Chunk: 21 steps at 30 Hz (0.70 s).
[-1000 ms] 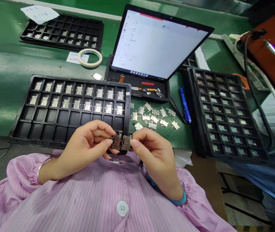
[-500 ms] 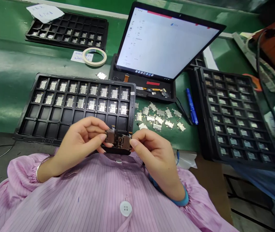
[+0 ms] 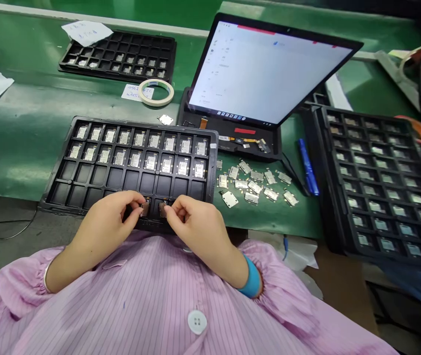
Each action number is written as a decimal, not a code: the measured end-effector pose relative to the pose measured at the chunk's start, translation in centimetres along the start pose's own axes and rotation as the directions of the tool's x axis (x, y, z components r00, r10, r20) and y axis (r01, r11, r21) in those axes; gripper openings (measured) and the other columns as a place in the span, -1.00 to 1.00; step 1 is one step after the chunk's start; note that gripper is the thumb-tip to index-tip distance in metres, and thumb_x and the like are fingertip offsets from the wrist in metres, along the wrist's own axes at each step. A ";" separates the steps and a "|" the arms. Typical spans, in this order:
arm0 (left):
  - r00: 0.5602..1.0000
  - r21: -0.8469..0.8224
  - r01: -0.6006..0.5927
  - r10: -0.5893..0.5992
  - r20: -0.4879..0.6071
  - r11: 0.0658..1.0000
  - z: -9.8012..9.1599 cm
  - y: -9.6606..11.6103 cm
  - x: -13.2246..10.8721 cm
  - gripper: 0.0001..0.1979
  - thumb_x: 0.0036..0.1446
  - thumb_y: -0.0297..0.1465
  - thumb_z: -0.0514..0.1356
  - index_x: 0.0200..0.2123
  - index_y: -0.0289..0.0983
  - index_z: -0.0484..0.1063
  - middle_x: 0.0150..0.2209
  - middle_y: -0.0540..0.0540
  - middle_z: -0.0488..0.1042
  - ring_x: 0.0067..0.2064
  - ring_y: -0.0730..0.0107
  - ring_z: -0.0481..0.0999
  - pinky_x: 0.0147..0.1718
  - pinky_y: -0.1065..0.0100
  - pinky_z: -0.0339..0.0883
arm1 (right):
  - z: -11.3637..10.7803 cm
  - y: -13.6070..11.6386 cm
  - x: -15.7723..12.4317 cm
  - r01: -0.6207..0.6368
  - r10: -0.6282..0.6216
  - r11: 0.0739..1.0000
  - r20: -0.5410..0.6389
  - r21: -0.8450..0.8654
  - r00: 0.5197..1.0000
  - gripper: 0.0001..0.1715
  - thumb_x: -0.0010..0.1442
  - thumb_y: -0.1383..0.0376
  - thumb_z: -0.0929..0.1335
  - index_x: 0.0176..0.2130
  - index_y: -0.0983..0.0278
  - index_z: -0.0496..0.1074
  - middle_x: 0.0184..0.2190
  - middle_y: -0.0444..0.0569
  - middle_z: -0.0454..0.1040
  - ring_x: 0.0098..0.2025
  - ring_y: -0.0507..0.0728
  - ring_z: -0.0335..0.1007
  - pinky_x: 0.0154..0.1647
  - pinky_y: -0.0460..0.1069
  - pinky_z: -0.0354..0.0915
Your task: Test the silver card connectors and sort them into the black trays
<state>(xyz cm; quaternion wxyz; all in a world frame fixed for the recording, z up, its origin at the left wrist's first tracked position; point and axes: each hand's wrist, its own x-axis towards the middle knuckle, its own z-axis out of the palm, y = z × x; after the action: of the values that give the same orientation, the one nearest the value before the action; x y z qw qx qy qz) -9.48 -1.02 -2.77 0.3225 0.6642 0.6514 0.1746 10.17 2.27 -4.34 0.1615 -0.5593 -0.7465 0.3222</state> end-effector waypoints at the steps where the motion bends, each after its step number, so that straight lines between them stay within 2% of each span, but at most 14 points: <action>1: 1.000 0.043 -0.014 0.015 -0.022 0.999 0.0 0.0 0.0 -0.85 0.24 -0.42 0.12 -0.17 -0.23 0.48 -0.24 -0.06 0.52 -0.25 0.27 0.50 -0.28 0.30 0.34 | 0.0 0.0 0.0 0.015 -0.015 1.000 0.000 -0.028 1.000 -0.66 0.21 0.25 0.39 -0.55 0.24 0.29 -0.63 -0.18 0.38 -0.60 0.01 0.20 -0.53 -0.04 0.02; 4: 0.997 0.118 -0.023 0.031 -0.066 0.993 0.0 -0.2 -0.1 -0.81 0.26 -0.41 0.11 -0.11 -0.25 0.47 -0.16 -0.11 0.47 -0.21 0.24 0.48 -0.26 0.28 0.33 | -0.3 0.3 -0.5 0.087 -0.087 0.996 0.016 0.016 0.996 -0.65 0.24 0.22 0.39 -0.53 0.24 0.30 -0.60 -0.18 0.39 -0.57 0.01 0.24 -0.51 -0.05 0.06; 6: 0.998 0.126 -0.027 0.033 -0.048 0.992 0.0 -0.4 -0.2 -0.80 0.28 -0.39 0.10 -0.09 -0.24 0.47 -0.16 -0.11 0.45 -0.23 0.25 0.46 -0.28 0.28 0.32 | -0.8 0.6 -1.0 0.139 -0.138 0.987 -0.011 0.077 0.990 -0.73 0.27 0.25 0.37 -0.46 0.25 0.36 -0.55 -0.17 0.43 -0.52 0.02 0.29 -0.47 -0.05 0.12; 8: 0.999 0.114 -0.038 0.040 -0.022 0.993 0.0 -0.4 -0.4 -0.80 0.29 -0.35 0.11 -0.09 -0.23 0.48 -0.17 -0.10 0.44 -0.28 0.29 0.45 -0.32 0.29 0.31 | -1.6 1.3 -1.5 0.183 -0.177 0.980 -0.087 0.076 0.980 -0.82 0.30 0.29 0.34 -0.37 0.25 0.43 -0.48 -0.13 0.47 -0.46 0.04 0.35 -0.41 -0.05 0.19; 10: 0.998 0.088 -0.059 0.061 -0.021 0.994 0.1 -0.4 -0.6 -0.80 0.31 -0.31 0.11 -0.11 -0.22 0.49 -0.17 -0.09 0.44 -0.33 0.34 0.43 -0.35 0.31 0.30 | -2.4 2.5 -1.9 0.198 -0.193 0.980 -0.199 0.005 0.961 -0.84 0.31 0.31 0.31 -0.32 0.25 0.45 -0.43 -0.08 0.49 -0.38 0.08 0.39 -0.34 -0.02 0.25; 13: 0.987 0.030 -0.144 0.146 -0.075 0.989 0.2 -0.2 -0.8 -0.80 0.31 -0.29 0.12 -0.13 -0.21 0.50 -0.14 -0.11 0.46 -0.29 0.33 0.44 -0.33 0.32 0.32 | -3.5 5.2 -2.5 0.081 -0.137 0.985 -0.401 -0.155 0.906 -0.84 0.31 0.30 0.31 -0.30 0.25 0.46 -0.36 0.00 0.49 -0.29 0.16 0.41 -0.27 0.04 0.29; 15: 0.975 -0.017 -0.208 0.205 -0.086 0.978 0.3 0.3 -0.7 -0.82 0.31 -0.31 0.13 -0.14 -0.22 0.51 -0.13 -0.12 0.47 -0.22 0.30 0.46 -0.28 0.32 0.35 | -3.9 7.0 -2.7 -0.036 -0.090 0.968 -0.477 -0.249 0.874 -0.86 0.28 0.26 0.34 -0.26 0.27 0.48 -0.30 0.05 0.48 -0.23 0.21 0.41 -0.23 0.07 0.30; 18: 0.959 -0.090 -0.282 0.279 -0.044 0.955 0.8 1.5 -0.1 -0.83 0.31 -0.36 0.12 -0.17 -0.22 0.52 -0.15 -0.12 0.51 -0.18 0.28 0.49 -0.25 0.32 0.39 | -4.1 8.8 -2.8 -0.083 -0.085 0.938 -0.457 -0.336 0.885 -0.82 0.27 0.23 0.34 -0.22 0.28 0.50 -0.26 0.08 0.48 -0.20 0.23 0.40 -0.23 0.08 0.30; 21: 0.948 -0.219 -0.303 0.317 0.031 0.928 2.2 3.4 0.9 -0.83 0.28 -0.39 0.13 -0.22 -0.22 0.54 -0.23 -0.11 0.56 -0.23 0.32 0.51 -0.27 0.33 0.41 | -4.1 8.7 -3.0 -0.061 -0.096 0.955 -0.496 -0.292 0.863 -0.77 0.31 0.27 0.29 -0.36 0.25 0.48 -0.39 0.02 0.48 -0.32 0.17 0.36 -0.29 0.05 0.26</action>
<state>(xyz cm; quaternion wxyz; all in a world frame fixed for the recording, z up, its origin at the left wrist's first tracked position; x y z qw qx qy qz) -5.45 -0.34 -2.33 0.3809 0.7262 0.5049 0.2694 19.91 2.11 -6.69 0.2681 -0.6349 -0.7231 0.0470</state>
